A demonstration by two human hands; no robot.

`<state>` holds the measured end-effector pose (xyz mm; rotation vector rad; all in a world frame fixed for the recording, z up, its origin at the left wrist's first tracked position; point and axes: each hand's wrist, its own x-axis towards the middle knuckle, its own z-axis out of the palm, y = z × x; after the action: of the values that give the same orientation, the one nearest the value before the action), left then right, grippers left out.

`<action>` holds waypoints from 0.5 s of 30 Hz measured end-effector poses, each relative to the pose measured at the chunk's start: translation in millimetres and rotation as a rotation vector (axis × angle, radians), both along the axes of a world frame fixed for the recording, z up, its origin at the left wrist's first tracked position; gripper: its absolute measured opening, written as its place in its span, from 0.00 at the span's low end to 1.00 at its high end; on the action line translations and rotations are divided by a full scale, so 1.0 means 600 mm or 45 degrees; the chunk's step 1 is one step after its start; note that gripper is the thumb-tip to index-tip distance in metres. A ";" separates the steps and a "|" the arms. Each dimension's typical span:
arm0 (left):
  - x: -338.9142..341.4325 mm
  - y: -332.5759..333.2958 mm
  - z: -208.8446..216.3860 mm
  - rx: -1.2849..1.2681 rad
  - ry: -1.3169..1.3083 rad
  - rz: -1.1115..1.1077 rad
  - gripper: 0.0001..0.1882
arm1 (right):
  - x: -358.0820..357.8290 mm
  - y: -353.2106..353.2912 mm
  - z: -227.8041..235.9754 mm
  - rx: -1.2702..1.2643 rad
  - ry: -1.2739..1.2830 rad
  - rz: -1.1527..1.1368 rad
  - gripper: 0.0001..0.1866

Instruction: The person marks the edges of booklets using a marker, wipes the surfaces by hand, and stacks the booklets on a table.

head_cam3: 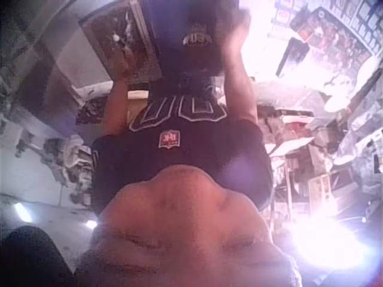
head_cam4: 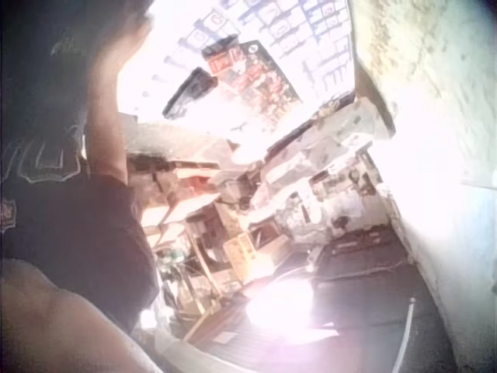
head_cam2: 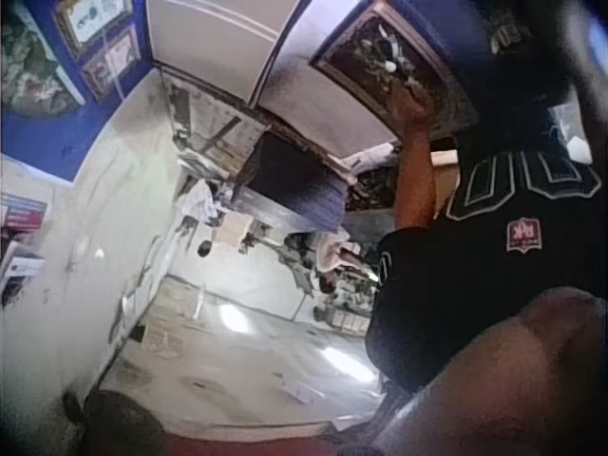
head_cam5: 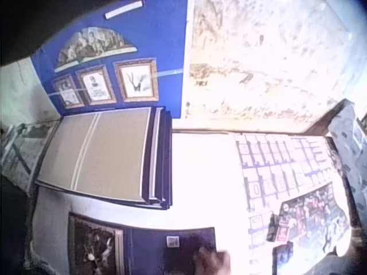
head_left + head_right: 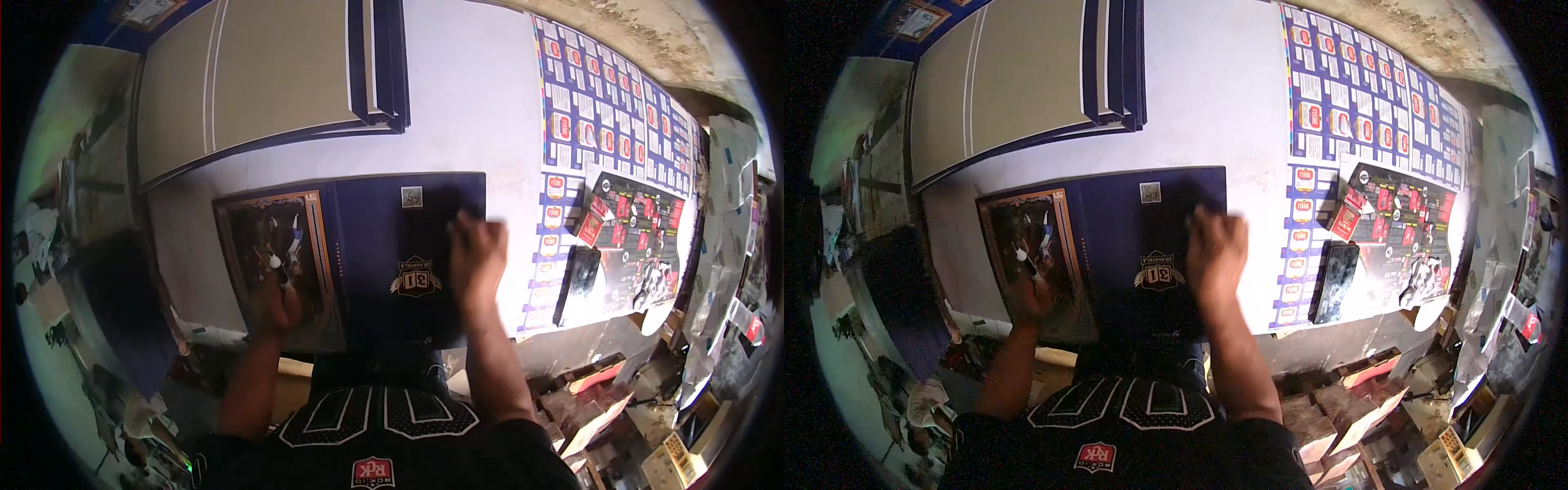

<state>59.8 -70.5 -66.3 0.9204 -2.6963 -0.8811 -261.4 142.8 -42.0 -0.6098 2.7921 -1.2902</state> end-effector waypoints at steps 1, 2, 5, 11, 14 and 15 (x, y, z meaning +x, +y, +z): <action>0.061 -0.003 -0.030 0.014 -0.209 0.063 0.18 | 0.022 -0.007 0.045 0.234 0.123 0.197 0.11; 0.084 0.000 -0.051 0.051 -0.390 0.095 0.19 | 0.003 -0.019 0.056 0.299 0.122 0.151 0.11; 0.068 0.011 -0.055 0.207 -0.262 0.179 0.21 | -0.110 -0.074 0.061 0.290 0.076 -0.079 0.09; 0.120 0.001 -0.063 0.244 -0.080 0.124 0.27 | -0.007 -0.040 0.057 0.395 0.113 0.135 0.10; -0.032 0.010 0.042 0.195 -0.063 -0.025 0.27 | -0.096 -0.058 0.047 0.437 0.180 -0.033 0.10; -0.021 0.011 0.044 0.186 -0.072 -0.017 0.27 | -0.102 -0.062 0.049 0.384 0.202 -0.022 0.10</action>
<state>47.4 -63.6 -39.7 0.9702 -2.7178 -1.0832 -322.3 105.8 -12.8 -0.6969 3.0378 -0.8282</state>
